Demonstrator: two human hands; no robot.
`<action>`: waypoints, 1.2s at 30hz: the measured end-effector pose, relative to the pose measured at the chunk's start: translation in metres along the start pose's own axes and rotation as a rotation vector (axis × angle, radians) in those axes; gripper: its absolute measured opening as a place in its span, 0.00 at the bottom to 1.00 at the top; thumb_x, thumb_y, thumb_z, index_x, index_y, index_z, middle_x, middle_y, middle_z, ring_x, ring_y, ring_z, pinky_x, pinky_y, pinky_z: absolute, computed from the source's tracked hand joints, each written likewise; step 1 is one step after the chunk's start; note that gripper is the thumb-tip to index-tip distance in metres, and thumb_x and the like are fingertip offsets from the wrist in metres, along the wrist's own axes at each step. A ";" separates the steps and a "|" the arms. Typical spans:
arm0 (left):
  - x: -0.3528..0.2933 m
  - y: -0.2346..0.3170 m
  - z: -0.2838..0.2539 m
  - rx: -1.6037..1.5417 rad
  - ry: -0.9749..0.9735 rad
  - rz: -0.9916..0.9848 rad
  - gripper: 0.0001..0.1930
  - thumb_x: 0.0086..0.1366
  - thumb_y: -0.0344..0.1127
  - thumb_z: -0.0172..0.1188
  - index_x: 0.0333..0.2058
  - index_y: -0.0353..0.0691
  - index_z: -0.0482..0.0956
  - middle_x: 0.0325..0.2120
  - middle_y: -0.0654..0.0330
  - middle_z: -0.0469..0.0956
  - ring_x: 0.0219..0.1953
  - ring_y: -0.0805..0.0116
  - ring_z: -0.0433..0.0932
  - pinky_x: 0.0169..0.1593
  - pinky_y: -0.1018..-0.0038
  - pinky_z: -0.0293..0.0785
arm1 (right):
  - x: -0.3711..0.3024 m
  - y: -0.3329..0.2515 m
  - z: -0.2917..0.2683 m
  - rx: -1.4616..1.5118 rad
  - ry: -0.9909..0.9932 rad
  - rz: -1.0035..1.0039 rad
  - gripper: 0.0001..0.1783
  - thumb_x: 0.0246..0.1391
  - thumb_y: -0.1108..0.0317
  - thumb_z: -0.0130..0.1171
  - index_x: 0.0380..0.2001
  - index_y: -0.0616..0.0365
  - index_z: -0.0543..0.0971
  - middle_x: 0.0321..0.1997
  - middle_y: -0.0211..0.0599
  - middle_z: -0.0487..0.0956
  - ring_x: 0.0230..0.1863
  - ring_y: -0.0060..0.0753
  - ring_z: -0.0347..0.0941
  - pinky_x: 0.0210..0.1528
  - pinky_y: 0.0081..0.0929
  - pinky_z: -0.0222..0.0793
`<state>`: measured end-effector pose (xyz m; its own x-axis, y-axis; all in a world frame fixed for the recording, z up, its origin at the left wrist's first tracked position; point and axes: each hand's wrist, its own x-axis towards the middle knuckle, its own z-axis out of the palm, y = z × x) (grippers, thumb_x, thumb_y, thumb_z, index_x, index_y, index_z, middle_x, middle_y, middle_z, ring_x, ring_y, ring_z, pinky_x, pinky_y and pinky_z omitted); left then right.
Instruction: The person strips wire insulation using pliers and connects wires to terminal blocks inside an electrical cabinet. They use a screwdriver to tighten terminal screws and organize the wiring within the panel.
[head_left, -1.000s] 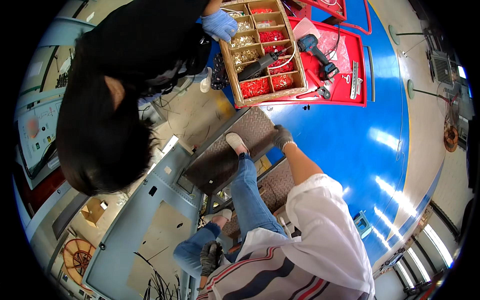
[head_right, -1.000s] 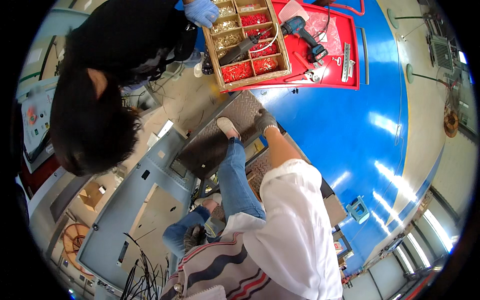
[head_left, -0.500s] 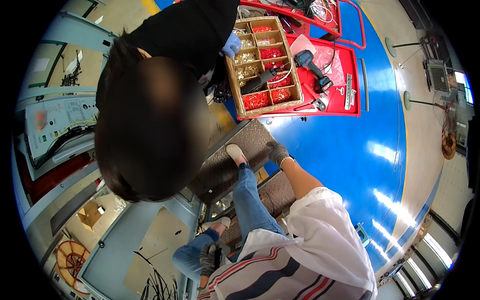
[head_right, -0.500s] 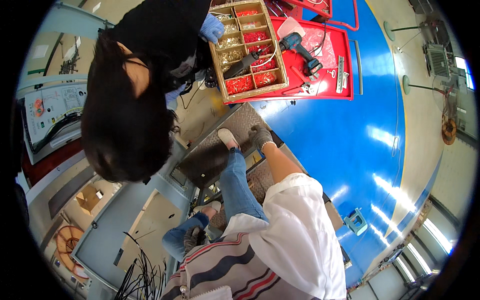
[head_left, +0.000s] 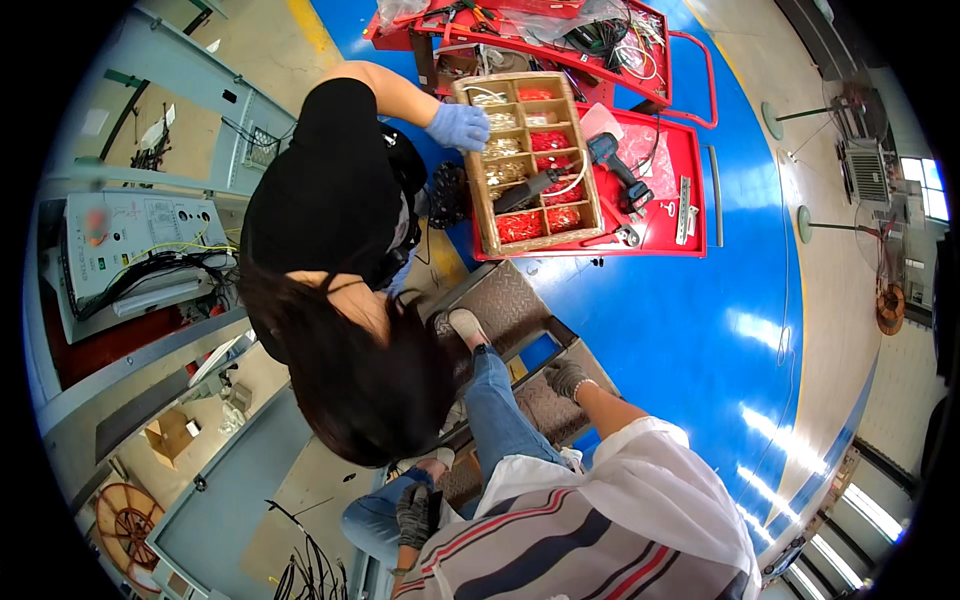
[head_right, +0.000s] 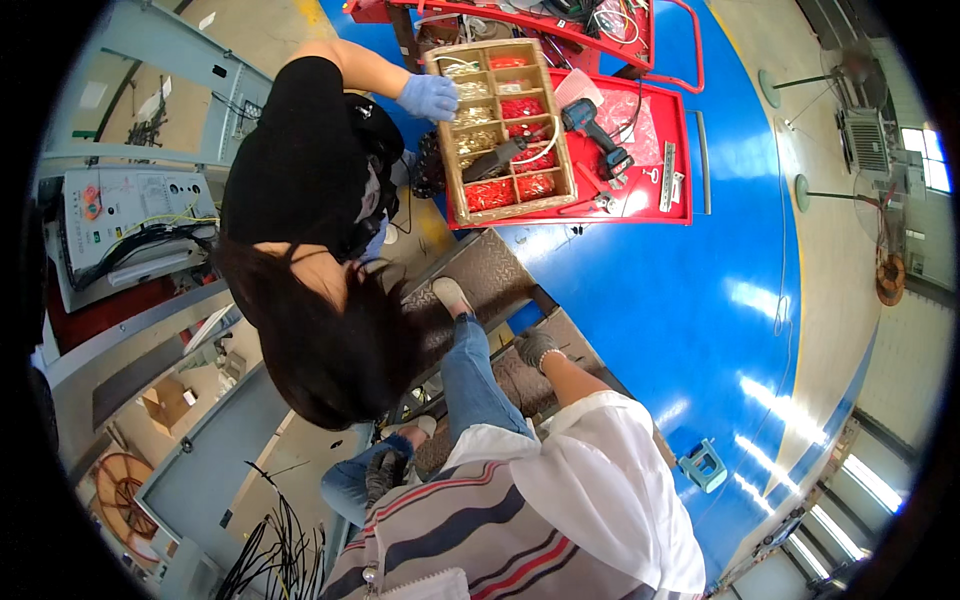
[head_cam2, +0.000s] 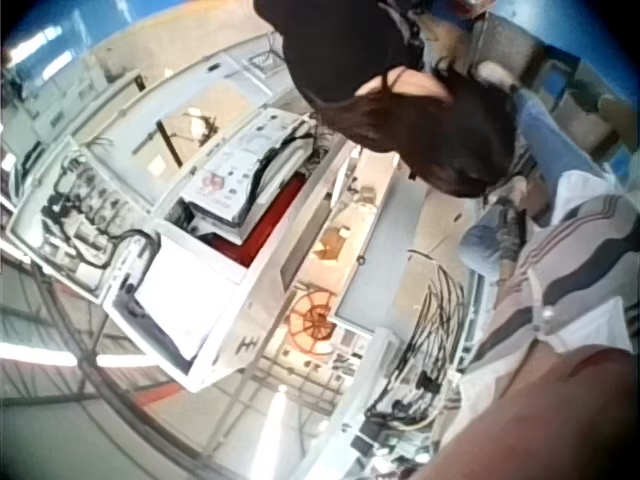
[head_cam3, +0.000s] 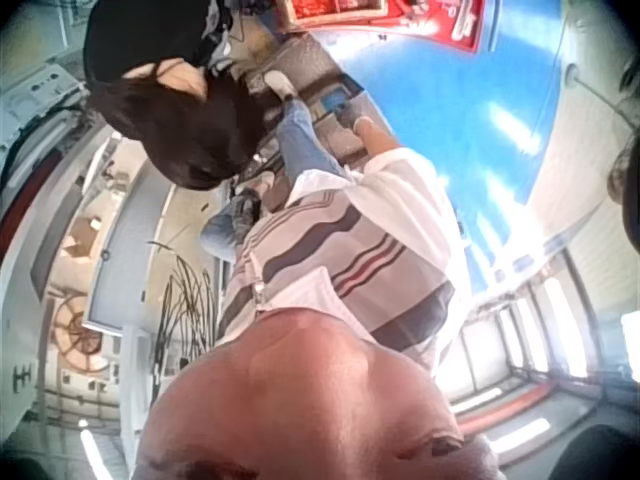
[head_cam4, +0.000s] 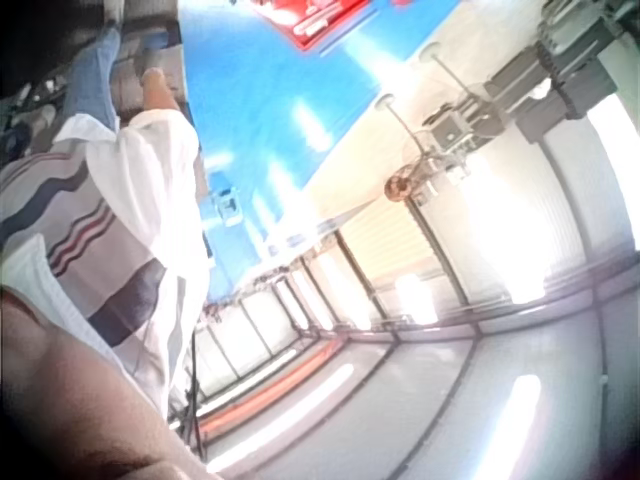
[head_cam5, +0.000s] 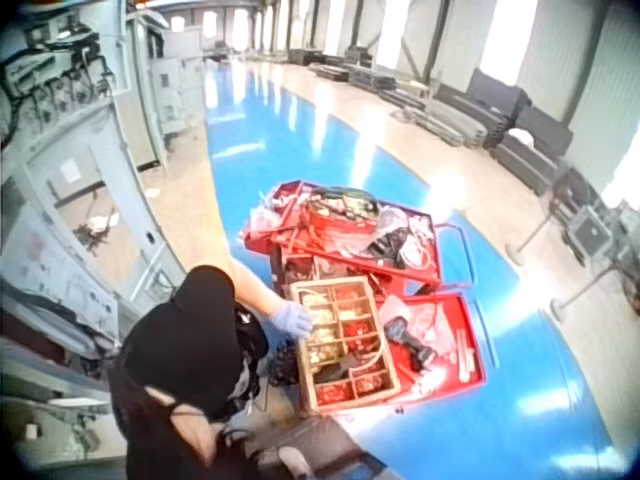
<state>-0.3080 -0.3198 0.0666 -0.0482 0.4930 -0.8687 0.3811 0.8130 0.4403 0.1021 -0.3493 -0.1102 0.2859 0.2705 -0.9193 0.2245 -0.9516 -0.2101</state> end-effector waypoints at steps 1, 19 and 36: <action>0.000 0.001 -0.002 0.073 -0.014 0.049 0.09 0.65 0.35 0.52 0.35 0.35 0.75 0.28 0.61 0.76 0.29 0.70 0.71 0.37 0.74 0.70 | 0.001 0.012 0.009 0.019 -0.032 -0.007 0.18 0.54 0.58 0.53 0.42 0.59 0.77 0.32 0.38 0.79 0.30 0.34 0.75 0.32 0.33 0.70; 0.001 -0.049 -0.004 -0.486 -0.021 -0.126 0.09 0.64 0.36 0.53 0.38 0.36 0.75 0.29 0.61 0.75 0.33 0.71 0.72 0.39 0.75 0.70 | -0.014 0.019 0.023 0.043 -0.134 0.071 0.21 0.52 0.57 0.53 0.46 0.57 0.76 0.47 0.47 0.77 0.50 0.47 0.72 0.52 0.35 0.65; 0.060 -0.059 -0.071 0.069 -0.003 0.008 0.13 0.64 0.40 0.54 0.39 0.36 0.77 0.32 0.59 0.78 0.34 0.68 0.73 0.41 0.73 0.69 | 0.013 -0.034 0.099 0.225 -0.147 0.079 0.17 0.54 0.60 0.53 0.43 0.57 0.77 0.34 0.40 0.79 0.32 0.35 0.75 0.35 0.32 0.70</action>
<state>-0.3989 -0.3156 0.0045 -0.0418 0.4985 -0.8659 0.4444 0.7855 0.4307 0.0062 -0.3277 -0.1473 0.1528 0.1856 -0.9707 -0.0101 -0.9819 -0.1894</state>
